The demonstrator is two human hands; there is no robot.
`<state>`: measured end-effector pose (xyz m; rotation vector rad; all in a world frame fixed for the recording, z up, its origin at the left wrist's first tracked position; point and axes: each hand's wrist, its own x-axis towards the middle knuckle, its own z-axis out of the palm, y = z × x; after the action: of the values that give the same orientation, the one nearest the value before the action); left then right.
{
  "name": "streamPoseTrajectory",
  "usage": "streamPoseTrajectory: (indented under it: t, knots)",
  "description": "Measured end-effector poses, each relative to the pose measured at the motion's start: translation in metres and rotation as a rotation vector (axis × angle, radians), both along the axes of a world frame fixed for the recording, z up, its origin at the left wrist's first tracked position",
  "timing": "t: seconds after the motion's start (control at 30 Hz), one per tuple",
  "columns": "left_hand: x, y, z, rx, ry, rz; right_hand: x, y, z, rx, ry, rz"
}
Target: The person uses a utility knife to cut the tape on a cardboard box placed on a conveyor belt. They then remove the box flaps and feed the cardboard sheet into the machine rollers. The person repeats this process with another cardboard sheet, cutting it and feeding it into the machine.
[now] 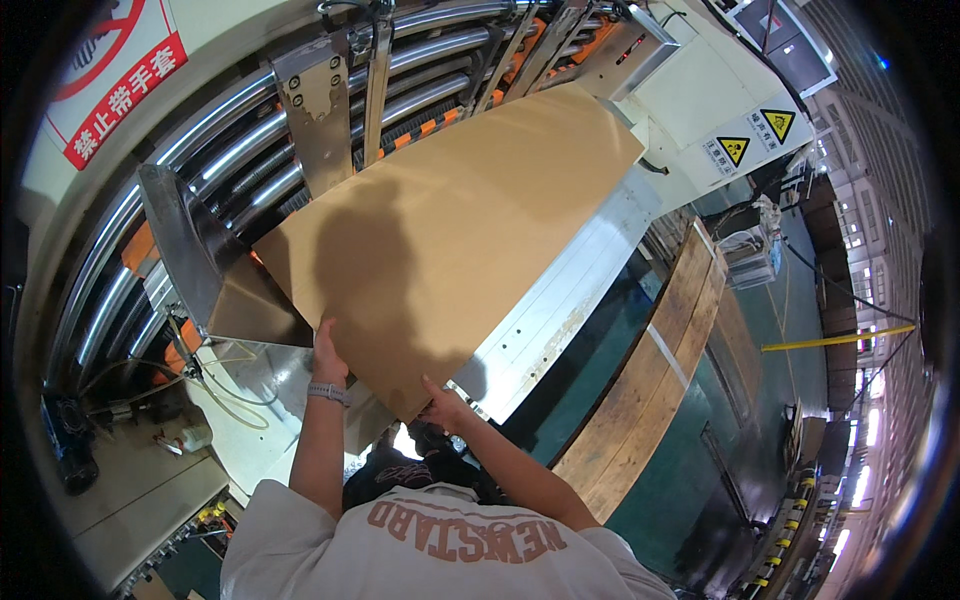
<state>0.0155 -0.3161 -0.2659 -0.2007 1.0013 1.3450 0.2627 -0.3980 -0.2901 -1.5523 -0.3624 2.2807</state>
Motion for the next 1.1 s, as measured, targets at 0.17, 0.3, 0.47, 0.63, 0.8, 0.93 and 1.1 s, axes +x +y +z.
streamPoseTrajectory:
  t: [0.17,0.3,0.47,0.63,0.8,0.93,1.1]
  knots:
    - [-0.008,-0.001,0.001,0.039,-0.053,-0.036,-0.013,0.007,0.031,-0.021,0.093,-0.048]
    - [-0.005,-0.002,0.004,0.066,-0.017,-0.052,-0.014,0.006,0.031,0.001,0.213,-0.089]
    - [-0.011,-0.002,-0.009,0.081,-0.104,-0.051,-0.013,0.006,0.030,-0.043,0.379,-0.107]
    - [-0.005,-0.003,0.016,0.022,-0.004,-0.053,-0.017,0.011,0.046,-0.099,0.281,-0.145]
    - [-0.009,-0.003,0.010,-0.005,0.008,-0.058,-0.016,0.009,0.045,-0.129,0.252,-0.148]
    - [-0.009,-0.002,0.009,0.015,-0.005,-0.064,-0.016,0.009,0.037,-0.109,0.272,-0.157]
    - [-0.012,-0.002,0.000,0.046,-0.004,-0.070,-0.017,0.008,0.039,-0.094,0.245,-0.167]
